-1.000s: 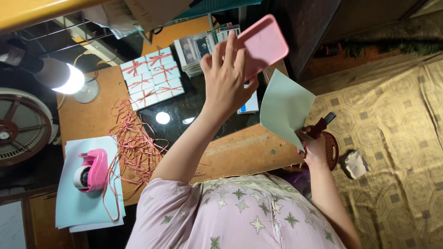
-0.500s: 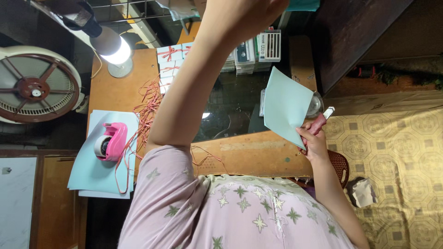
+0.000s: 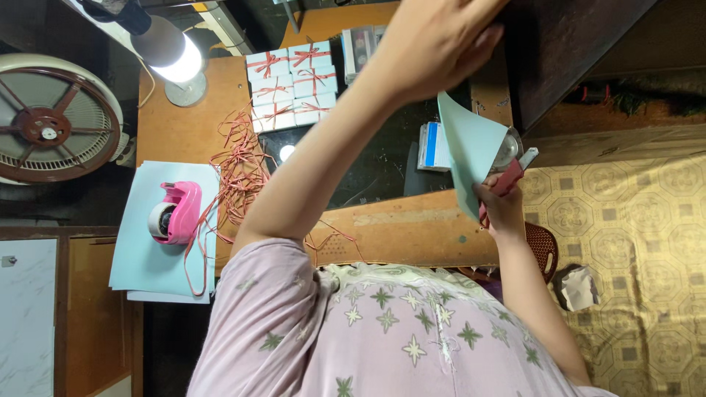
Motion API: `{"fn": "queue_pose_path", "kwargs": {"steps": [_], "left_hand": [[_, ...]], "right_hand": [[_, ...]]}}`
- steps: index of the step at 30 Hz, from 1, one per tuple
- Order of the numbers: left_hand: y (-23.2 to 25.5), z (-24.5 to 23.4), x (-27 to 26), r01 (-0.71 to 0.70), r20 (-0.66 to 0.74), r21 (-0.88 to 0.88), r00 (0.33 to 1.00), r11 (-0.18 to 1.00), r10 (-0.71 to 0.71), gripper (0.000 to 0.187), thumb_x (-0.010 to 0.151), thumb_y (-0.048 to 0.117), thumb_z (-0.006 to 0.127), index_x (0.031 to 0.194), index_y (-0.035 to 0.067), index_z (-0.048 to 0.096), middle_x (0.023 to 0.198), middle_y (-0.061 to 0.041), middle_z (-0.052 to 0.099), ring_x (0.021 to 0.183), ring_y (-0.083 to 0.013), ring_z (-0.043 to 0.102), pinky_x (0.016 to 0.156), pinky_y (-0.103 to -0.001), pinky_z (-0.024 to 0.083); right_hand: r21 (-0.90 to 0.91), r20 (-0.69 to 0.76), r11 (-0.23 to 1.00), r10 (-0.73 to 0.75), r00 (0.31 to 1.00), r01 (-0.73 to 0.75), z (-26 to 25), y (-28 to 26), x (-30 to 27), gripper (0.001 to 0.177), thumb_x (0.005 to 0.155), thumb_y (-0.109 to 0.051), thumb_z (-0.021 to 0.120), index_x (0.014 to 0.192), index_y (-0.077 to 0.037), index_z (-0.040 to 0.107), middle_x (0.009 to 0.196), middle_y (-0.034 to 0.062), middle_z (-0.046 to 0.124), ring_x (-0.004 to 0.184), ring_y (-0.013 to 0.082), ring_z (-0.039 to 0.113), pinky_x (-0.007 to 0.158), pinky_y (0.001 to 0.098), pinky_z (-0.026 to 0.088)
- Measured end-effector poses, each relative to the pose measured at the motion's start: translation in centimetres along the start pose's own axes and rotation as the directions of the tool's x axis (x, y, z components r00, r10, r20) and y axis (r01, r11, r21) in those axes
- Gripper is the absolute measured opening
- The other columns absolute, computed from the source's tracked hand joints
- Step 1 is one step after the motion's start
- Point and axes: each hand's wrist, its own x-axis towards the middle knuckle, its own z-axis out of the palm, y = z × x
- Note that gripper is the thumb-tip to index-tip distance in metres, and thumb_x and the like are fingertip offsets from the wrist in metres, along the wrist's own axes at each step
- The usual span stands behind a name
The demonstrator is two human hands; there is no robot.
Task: The person ties a pink ribbon around a small light-blue wrapped box, then cuts a sheet of light-blue paper with a utility knife and wraps another small box. They use a tape dispenser to secure the paper and tie a ribbon around the second box.
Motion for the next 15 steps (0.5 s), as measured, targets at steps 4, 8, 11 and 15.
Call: {"fn": "queue_pose_path", "kwargs": {"steps": [4,8,11,15], "left_hand": [[4.8,6.7,-7.3,0.311,0.032,-0.267,0.949,0.912,-0.314,0.084,0.089,0.041,0.078,0.156,0.018,0.033,0.161,-0.017,0.031,0.148,-0.0412,0.035,0.117,-0.056,0.039],[8.3,13.4,-13.1,0.697,0.283,-0.297,0.717,0.652,-0.638,0.103,0.079,0.043,0.082,0.156,0.011,0.022,0.16,-0.032,0.022,0.145,-0.049,0.028,0.105,-0.056,0.041],[10.6,17.3,-16.5,0.781,0.337,-0.38,0.616,0.495,-0.712,0.107,0.078,0.042,0.083,0.157,0.009,0.019,0.16,-0.03,0.019,0.145,-0.0489,0.027,0.11,-0.054,0.04],[11.6,21.7,-19.1,0.787,0.435,-0.547,0.558,0.285,-0.707,0.104,0.081,0.039,0.086,0.154,0.0,0.021,0.144,-0.032,0.044,0.13,-0.0451,0.049,0.105,-0.048,0.046]], "right_hand": [[-0.218,-0.027,0.974,-0.071,0.997,0.064,-1.9,1.4,-0.5,0.023,0.086,0.007,0.073,0.091,-0.007,0.056,0.083,0.0003,0.059,0.072,0.0099,0.06,0.067,0.0258,0.049],[-0.186,-0.061,0.982,-0.055,0.997,0.043,-3.5,2.7,-2.0,0.025,0.089,0.003,0.077,0.093,-0.008,0.055,0.088,-0.0012,0.058,0.078,0.0088,0.055,0.074,0.0257,0.047],[-0.181,-0.081,0.982,-0.06,0.995,0.044,-4.6,3.1,-3.5,0.026,0.088,0.002,0.077,0.092,-0.009,0.053,0.091,-0.0012,0.058,0.082,0.0084,0.056,0.079,0.0255,0.048],[-0.191,-0.084,0.979,-0.092,0.992,0.074,-6.5,3.4,-5.4,0.028,0.087,0.0,0.078,0.093,-0.009,0.053,0.091,-0.0009,0.056,0.084,0.0083,0.054,0.081,0.0266,0.049]]}}
